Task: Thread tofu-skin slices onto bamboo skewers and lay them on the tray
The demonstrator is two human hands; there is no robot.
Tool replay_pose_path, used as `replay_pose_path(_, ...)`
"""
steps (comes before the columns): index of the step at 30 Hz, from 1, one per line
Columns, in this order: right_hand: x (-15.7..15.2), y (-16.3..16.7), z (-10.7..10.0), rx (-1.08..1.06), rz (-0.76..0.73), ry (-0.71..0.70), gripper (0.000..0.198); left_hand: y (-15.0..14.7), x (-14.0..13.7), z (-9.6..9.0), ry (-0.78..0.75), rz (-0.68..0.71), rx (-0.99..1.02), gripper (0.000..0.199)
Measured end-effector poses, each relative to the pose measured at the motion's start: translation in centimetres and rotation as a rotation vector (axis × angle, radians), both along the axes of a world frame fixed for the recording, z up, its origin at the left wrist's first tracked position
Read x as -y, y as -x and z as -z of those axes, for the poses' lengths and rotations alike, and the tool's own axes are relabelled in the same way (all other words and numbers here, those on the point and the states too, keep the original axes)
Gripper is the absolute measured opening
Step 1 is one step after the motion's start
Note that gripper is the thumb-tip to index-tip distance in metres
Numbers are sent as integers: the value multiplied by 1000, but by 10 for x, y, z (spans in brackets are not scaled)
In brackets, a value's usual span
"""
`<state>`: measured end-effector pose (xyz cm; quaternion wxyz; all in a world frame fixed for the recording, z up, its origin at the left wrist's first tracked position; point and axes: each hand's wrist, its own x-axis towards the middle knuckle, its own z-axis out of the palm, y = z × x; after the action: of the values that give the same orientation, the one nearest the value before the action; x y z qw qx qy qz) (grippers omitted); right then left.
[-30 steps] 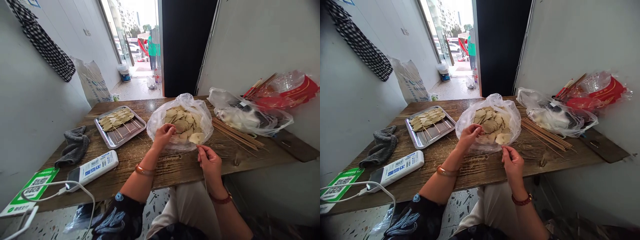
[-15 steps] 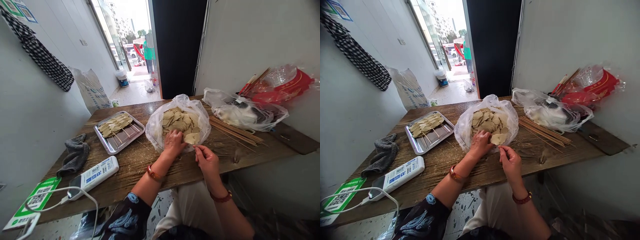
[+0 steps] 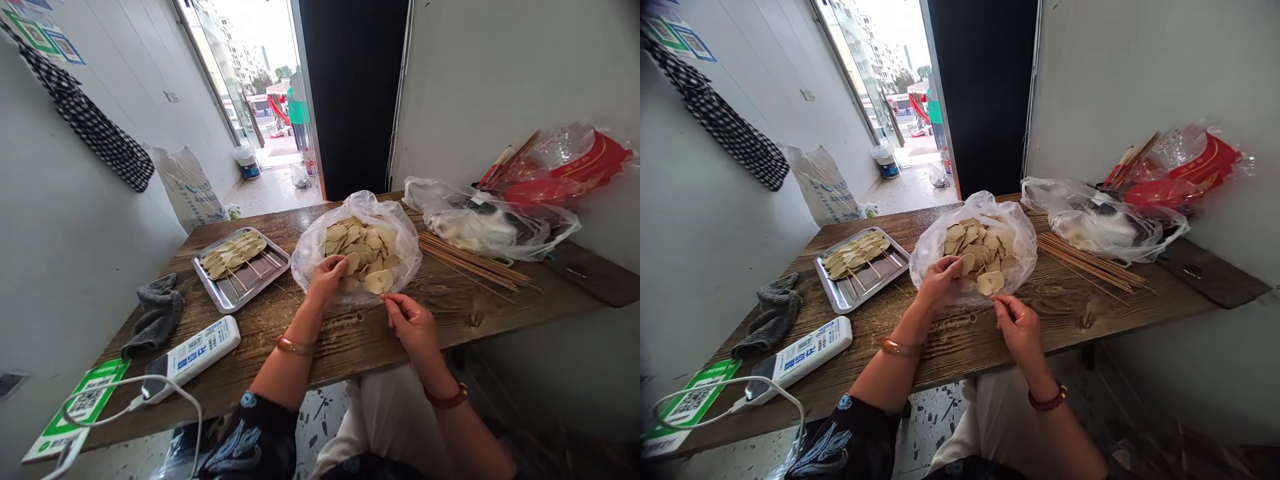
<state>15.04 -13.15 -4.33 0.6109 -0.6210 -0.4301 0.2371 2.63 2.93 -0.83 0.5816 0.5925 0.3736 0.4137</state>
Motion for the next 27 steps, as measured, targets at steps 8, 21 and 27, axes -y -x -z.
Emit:
replay_pose_path(8,0,1,-5,266,-204,48,30,7,-2,-4,23,-3,66,31)
replay_pose_path(21,-1,2,-2,272,-201,64,30,10,2,-13,6,-62,143,21)
replay_pose_path(27,-2,1,-2,279,-204,52,30,9,6,-17,-13,-52,149,21)
